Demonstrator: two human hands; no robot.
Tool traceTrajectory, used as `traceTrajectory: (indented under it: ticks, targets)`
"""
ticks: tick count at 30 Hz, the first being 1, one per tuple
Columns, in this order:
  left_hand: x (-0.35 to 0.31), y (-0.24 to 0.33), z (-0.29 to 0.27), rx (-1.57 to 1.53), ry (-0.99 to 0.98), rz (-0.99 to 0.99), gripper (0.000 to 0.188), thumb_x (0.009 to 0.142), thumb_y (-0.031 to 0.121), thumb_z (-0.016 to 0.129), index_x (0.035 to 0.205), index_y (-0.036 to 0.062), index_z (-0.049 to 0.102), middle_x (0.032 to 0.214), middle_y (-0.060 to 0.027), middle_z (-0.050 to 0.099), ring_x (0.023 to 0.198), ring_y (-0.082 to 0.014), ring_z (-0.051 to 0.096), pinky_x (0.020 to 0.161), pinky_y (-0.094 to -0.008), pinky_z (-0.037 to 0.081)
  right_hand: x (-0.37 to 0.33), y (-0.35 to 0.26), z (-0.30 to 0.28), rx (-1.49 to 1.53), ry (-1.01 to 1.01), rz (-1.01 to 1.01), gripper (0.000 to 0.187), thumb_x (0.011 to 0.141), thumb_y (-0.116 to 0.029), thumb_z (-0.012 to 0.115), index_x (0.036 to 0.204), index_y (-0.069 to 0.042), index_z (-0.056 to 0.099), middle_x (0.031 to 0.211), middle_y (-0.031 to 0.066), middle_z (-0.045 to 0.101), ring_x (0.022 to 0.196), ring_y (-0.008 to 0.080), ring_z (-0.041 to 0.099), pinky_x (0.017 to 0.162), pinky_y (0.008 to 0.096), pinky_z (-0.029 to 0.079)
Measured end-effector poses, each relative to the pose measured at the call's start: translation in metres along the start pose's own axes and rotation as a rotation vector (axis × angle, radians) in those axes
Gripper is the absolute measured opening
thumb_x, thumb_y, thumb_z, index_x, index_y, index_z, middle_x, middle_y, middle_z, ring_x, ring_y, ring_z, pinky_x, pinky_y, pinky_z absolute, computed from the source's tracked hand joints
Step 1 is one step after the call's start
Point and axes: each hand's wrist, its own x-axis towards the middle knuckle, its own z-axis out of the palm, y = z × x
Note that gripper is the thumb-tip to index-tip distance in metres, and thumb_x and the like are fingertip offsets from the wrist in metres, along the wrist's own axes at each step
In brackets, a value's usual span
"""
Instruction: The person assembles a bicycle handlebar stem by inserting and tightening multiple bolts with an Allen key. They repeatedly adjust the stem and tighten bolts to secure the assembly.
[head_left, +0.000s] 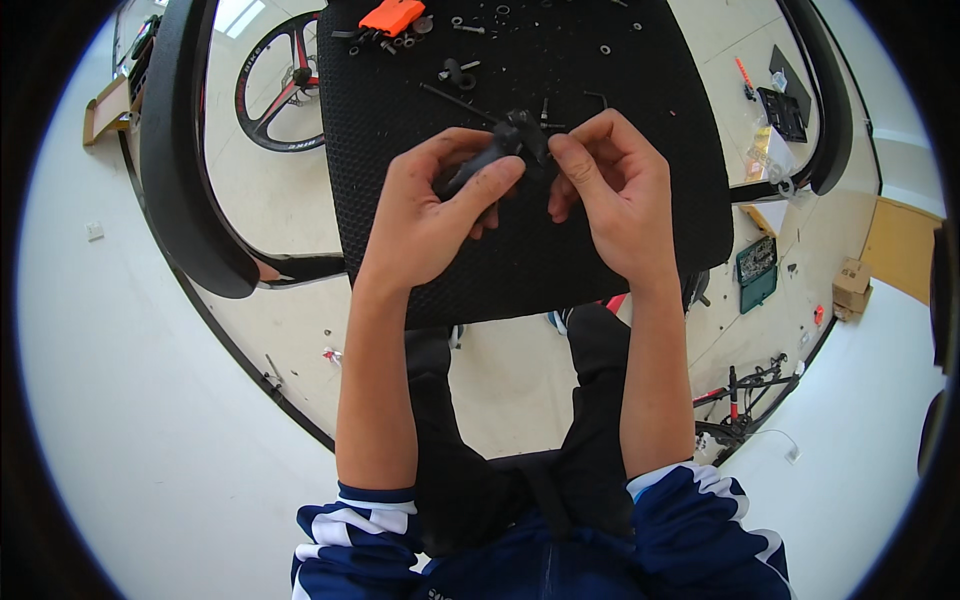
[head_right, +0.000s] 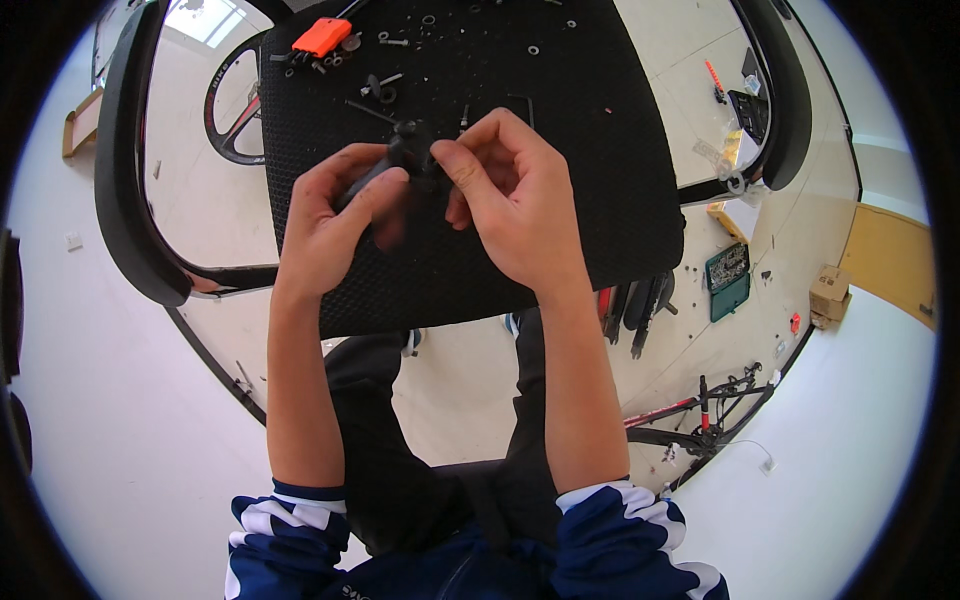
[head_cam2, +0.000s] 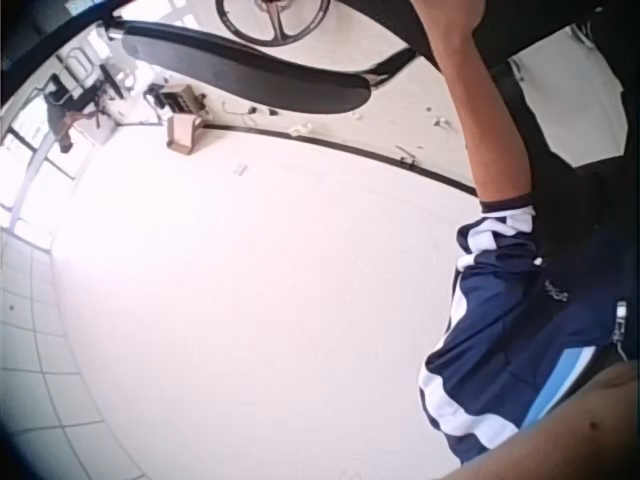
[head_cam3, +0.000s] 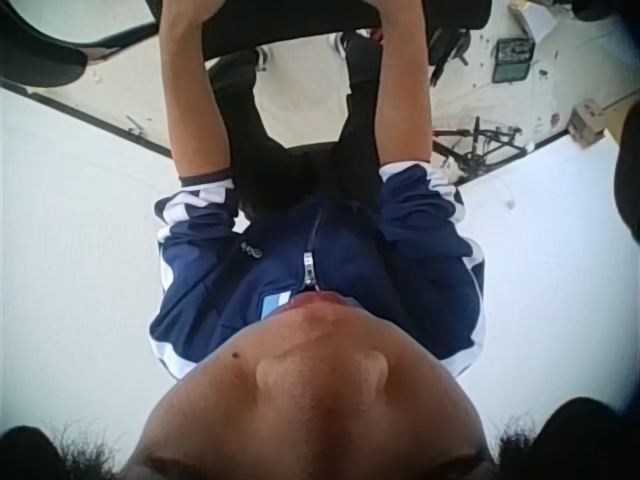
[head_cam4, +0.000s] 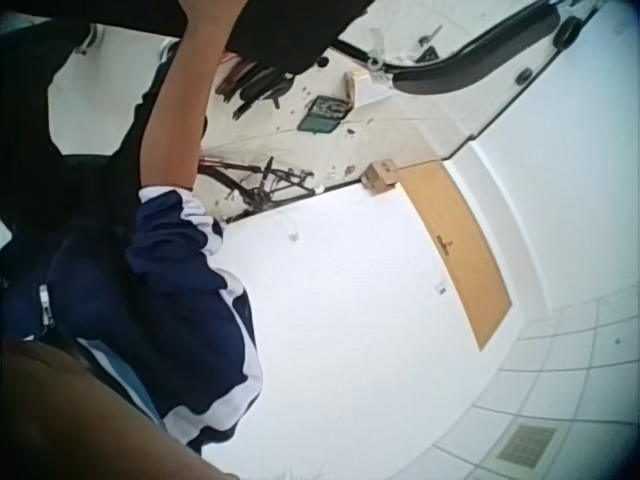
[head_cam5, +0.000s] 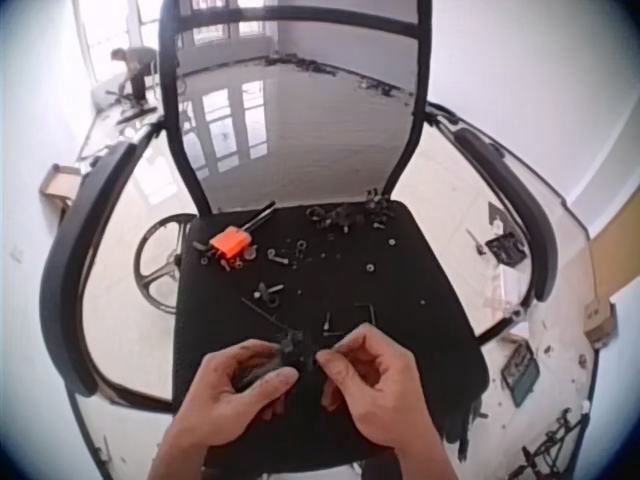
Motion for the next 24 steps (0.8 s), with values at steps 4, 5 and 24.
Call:
traceTrajectory:
  ticks: [4,5,24]
  targets:
    - [-0.001,0.005,0.005,-0.083,-0.009,-0.083,0.044,0.093,0.032,0.072,0.115,-0.0064,0.066,0.078,-0.0069,0.069,0.06,-0.0082,0.063,0.05,-0.0196,0.047,0.001,0.002,-0.003,-0.001,-0.018,0.004,0.016,0.1,-0.017,0.065,0.092,-0.003,0.059,0.071,0.0008,0.061,0.057,0.0081,0.06,0.052,0.0217,0.047]
    - [-0.001,0.007,0.005,-0.095,-0.003,-0.096,0.045,0.094,0.032,0.072,0.114,-0.0067,0.066,0.077,-0.0073,0.069,0.059,-0.0083,0.062,0.05,-0.0194,0.047,0.001,0.001,-0.003,0.023,-0.017,0.003,0.016,0.1,-0.016,0.065,0.093,-0.003,0.059,0.071,0.0011,0.061,0.057,0.0084,0.061,0.052,0.022,0.047]
    - [-0.001,0.007,-0.001,-0.334,-0.142,-0.121,0.039,0.1,0.033,0.062,0.111,-0.0035,0.068,0.078,-0.0118,0.07,0.053,-0.0103,0.059,0.045,-0.0202,0.042,-0.006,-0.014,-0.008,0.066,-0.035,-0.067,0.01,0.095,-0.009,0.071,0.096,-0.001,0.065,0.074,0.0029,0.065,0.057,0.0075,0.062,0.051,0.0197,0.047]
